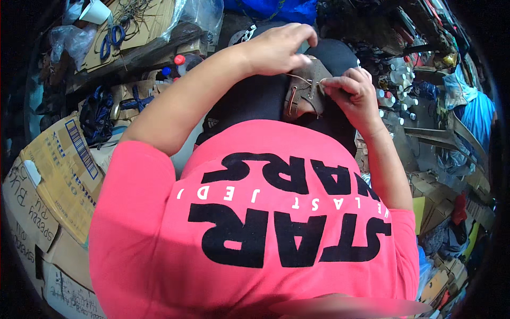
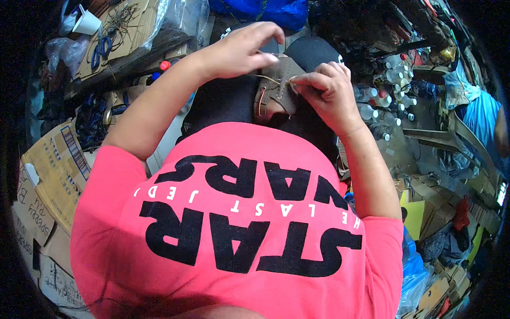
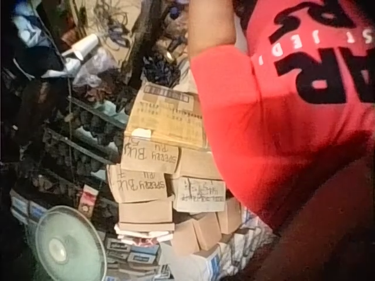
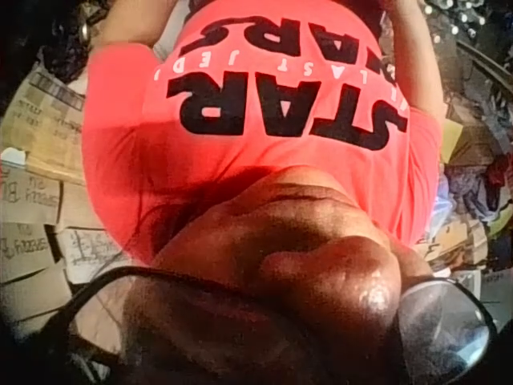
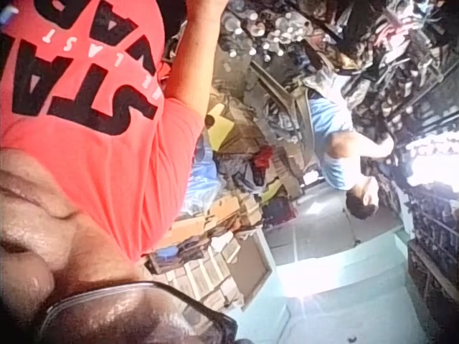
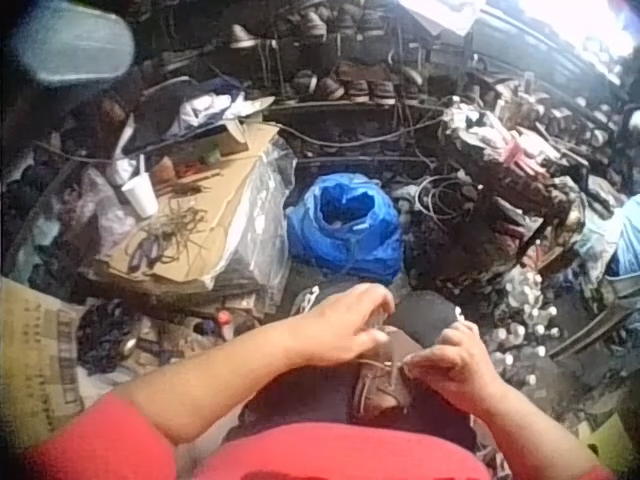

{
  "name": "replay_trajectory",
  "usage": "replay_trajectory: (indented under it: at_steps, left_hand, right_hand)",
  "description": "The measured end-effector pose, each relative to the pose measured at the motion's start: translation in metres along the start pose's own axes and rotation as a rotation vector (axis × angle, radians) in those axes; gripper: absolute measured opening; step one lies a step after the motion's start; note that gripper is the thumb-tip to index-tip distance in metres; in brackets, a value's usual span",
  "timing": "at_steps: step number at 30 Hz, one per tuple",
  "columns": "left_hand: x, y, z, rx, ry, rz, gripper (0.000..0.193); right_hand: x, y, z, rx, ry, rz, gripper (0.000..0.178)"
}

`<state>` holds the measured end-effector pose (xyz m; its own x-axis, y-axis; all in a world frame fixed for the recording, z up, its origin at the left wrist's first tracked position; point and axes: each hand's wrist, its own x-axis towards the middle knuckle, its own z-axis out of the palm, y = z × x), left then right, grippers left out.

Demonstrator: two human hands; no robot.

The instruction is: Stitch together leather shoe components by hand using a needle and thread.

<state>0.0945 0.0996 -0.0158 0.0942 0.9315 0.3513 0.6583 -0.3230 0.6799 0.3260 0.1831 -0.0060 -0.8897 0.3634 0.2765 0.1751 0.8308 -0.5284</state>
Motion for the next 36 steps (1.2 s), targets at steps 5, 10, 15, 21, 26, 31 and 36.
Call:
replay_trajectory:
  at_steps: [5,10,15,21,26,31,36]
  left_hand:
    - [-0.049,0.007,-0.039,0.134,0.113,-0.142,0.035]
    - [-0.071,0.018,-0.042,-0.088,0.164,-0.336,0.032]
    - [-0.055,0.039,-0.02,-0.174,0.099,-0.331,0.022]
    - [-0.05,0.034,-0.008,0.157,0.097,-0.085,0.014]
    - [-0.049,0.027,-0.005,0.101,0.082,-0.062,0.017]
    - [-0.046,0.029,-0.008,0.102,0.058,-0.051,0.018]
    - [-0.044,0.03,-0.009,0.134,0.055,0.018,0.018]
  right_hand:
    - [-0.022,-0.013,0.01,-0.039,0.042,0.051,0.03]
    - [-0.015,-0.009,0.005,-0.038,-0.075,0.064,0.04]
    - [0.001,0.004,-0.008,0.062,-0.262,0.149,0.034]
    - [0.009,0.015,-0.006,0.062,-0.283,0.134,0.031]
    - [0.01,0.016,-0.002,0.073,-0.254,0.125,0.029]
    - [0.011,0.02,-0.003,0.069,-0.266,0.119,0.028]
    - [0.012,0.021,-0.004,0.165,-0.291,0.175,0.029]
